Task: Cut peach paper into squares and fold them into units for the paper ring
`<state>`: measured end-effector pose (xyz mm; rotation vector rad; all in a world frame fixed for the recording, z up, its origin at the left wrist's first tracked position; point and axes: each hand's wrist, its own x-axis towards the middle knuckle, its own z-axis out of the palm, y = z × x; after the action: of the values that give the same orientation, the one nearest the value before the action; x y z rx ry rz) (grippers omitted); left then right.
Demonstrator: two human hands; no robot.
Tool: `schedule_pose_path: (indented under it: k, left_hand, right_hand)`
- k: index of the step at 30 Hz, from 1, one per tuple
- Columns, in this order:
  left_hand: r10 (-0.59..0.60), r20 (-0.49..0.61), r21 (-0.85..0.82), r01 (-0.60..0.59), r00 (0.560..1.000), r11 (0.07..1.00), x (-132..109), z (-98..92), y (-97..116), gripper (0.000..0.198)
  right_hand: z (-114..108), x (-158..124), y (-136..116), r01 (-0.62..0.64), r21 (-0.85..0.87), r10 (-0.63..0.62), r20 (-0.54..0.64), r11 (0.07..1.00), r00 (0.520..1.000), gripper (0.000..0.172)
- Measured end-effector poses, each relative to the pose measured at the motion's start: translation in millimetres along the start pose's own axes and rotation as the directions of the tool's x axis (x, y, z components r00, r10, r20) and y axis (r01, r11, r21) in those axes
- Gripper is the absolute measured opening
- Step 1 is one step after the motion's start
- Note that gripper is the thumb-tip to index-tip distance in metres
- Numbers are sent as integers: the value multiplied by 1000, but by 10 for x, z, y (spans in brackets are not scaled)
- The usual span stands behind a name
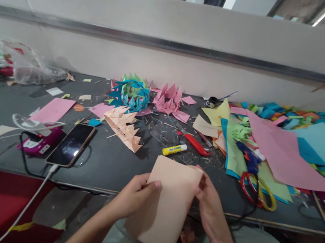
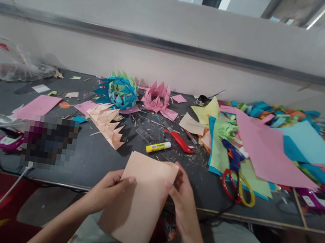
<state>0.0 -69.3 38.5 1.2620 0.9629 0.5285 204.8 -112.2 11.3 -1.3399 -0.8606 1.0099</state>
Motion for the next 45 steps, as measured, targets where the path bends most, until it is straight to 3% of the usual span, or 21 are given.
schedule_pose_path:
  k: [2,4,5,7,10,15,23,45]
  left_hand:
    - [-26,61,29,25,998,999,-25,-20,18,42]
    - [-67,127,71,59,990,996,-50,-28,56,40]
    - [-82,149,105,67,985,992,-59,-27,80,39]
    - [-100,170,178,69,980,982,-69,-19,126,37]
    - [-138,167,242,95,976,966,-72,-6,177,36]
    - [-188,167,249,143,968,958,-87,2,238,37]
    - [-256,225,125,233,940,964,-98,35,285,35]
    - [-292,291,9,303,911,953,-148,28,238,38]
  right_hand:
    - [-13,84,-164,159,-203,-179,-87,966,980,65]
    - [6,157,-417,256,-362,-258,45,896,965,51]
    - [35,193,-551,263,-406,-208,176,875,962,44]
    - [120,261,-777,264,-486,-47,413,833,910,32]
    - [243,338,-907,235,-543,114,533,806,838,28]
    - [257,365,-807,191,-528,140,524,827,840,32]
    - [189,340,-812,112,-484,186,525,868,831,31]
    - [193,301,-784,53,-523,258,504,851,824,27]
